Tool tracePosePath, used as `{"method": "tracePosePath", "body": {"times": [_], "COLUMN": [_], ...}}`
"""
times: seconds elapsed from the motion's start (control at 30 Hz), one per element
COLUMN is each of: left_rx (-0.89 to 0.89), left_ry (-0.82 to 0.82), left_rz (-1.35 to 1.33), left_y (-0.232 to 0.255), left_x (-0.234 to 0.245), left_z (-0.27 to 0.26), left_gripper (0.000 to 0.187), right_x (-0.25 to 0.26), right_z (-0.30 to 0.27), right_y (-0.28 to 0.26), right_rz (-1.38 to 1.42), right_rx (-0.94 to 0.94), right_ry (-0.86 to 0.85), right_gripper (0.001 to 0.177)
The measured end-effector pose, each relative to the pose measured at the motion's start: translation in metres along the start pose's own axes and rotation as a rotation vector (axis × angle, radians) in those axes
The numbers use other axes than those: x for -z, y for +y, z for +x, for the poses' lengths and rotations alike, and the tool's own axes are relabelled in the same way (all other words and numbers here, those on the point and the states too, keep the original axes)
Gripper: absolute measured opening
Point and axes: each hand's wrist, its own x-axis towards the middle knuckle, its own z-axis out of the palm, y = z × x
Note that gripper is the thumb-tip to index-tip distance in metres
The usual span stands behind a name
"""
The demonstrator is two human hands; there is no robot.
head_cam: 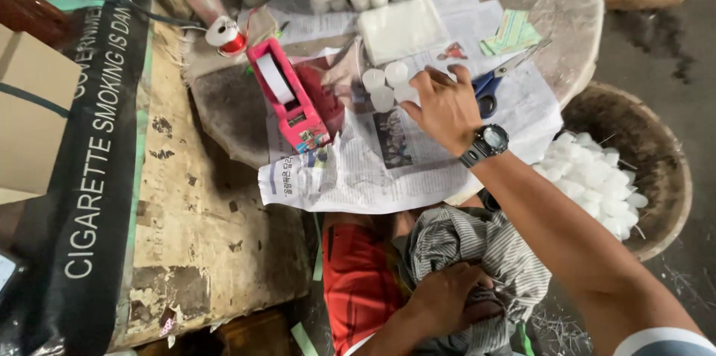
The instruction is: Trim excess material from small wax candles using scissors and wipe them clean with a cloth
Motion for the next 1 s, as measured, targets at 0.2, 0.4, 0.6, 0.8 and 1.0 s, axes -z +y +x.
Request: {"method": "tracePosePath", "body": {"times": [0.2,0.4,0.6,0.8,1.0], "left_rx": [0.107,-0.038,-0.081,-0.118,-0.113], "left_ry": [-0.245,-0.349,0.254,0.365,0.479], "left_rz": [-0.053,0.042,0.48,0.982,0.937], "left_y": [0.015,0.036,0.043,0.019,-0.006], "left_x": [0.04,0.091,0.115,0.096,0.083], "left_z": [0.02,0.065,0.153,0.248,0.282], "left_gripper": [0.044,0.047,0.029,0.032,0.03], "right_x": [-0.013,0.063,0.051,-0.025,-0.108], "right_z": [0.008,-0.05,-0.211,-0.362,-0.402], "right_y": [0.003,0.029,0.072,0.154,0.27], "right_rz": [-0.058,0.227,0.307,0.199,0.159], "right_rx": [-0.021,-0.239,-0.623,-1.137,-1.315], "right_ry": [-0.004,0.17,0.245,-0.03,-0.163], "right_gripper": [0.041,0.029,0.014,0.021,0.029]}}
